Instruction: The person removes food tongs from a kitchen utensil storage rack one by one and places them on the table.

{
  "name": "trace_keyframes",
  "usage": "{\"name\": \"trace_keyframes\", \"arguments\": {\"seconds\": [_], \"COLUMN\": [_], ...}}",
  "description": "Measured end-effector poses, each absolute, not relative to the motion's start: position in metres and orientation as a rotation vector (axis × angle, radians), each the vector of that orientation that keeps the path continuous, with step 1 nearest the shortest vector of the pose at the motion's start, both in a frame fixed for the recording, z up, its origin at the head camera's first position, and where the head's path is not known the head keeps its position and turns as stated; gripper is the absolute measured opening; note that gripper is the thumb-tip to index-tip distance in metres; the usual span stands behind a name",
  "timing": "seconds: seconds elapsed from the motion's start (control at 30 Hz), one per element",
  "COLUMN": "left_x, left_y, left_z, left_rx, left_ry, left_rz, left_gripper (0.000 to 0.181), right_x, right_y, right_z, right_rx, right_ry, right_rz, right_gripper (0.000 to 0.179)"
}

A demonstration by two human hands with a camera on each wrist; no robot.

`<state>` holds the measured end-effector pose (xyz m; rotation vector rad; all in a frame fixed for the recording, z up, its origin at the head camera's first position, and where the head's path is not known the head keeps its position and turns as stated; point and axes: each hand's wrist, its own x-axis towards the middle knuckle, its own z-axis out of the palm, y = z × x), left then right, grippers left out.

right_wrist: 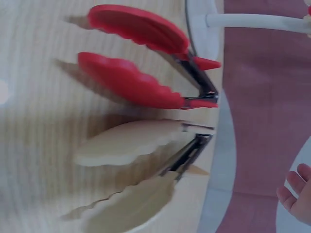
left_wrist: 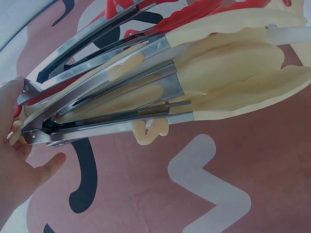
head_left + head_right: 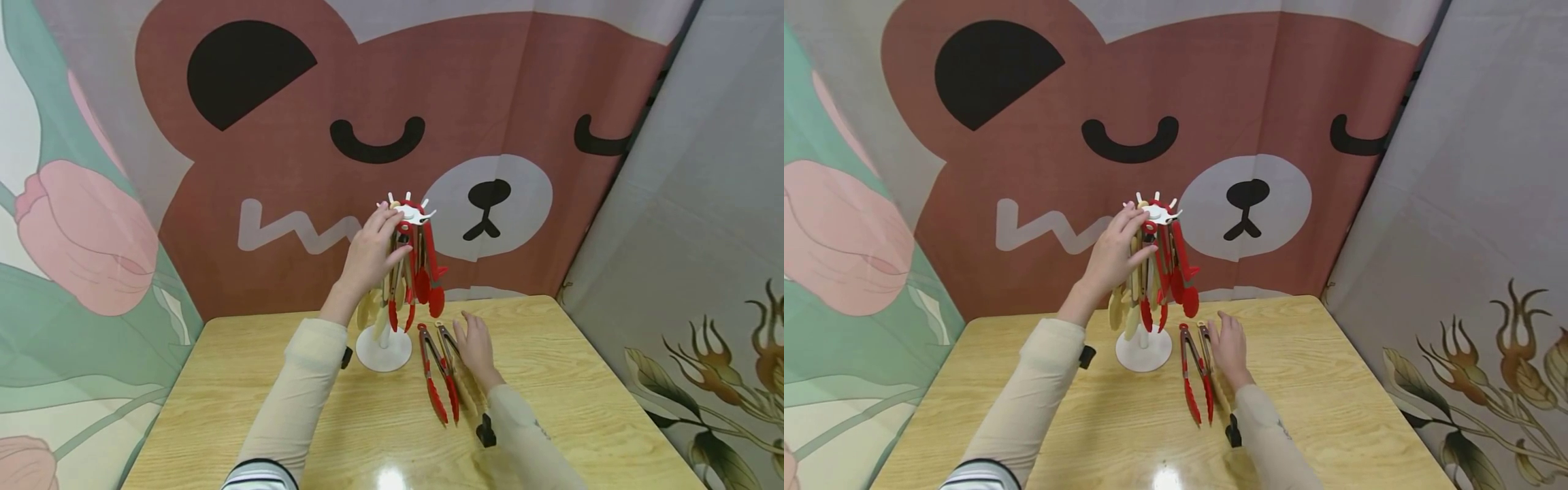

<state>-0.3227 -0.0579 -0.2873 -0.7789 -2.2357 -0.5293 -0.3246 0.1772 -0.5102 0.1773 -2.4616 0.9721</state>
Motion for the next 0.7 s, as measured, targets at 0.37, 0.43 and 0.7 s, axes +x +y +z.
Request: {"name": "trace_keyframes", "arguments": {"seconds": [0.37, 0.43, 0.7], "left_x": [-0.321, -0.322, -0.322], "left_y": [-0.058, -0.058, -0.058], "left_z": [-0.287, -0.287, -0.287], "left_rx": [-0.777, -0.773, -0.772], "left_ry": [-2.240, -2.245, -2.244], "left_rz": [-0.520, -0.518, -0.518], "left_gripper": [0.054, 0.054, 0.054], "right_x": [-0.328, -0.327, -0.325], "right_y": [0.168, 0.166, 0.162], "right_z": [-0.488, -0.484, -0.472], "right_rx": [0.283, 0.292, 0.303], "right_ry": [-2.303, -2.289, -2.298], "right_rz": [1.037, 1.042, 1.078], "right_gripper": [0.038, 0.037, 0.038]}}
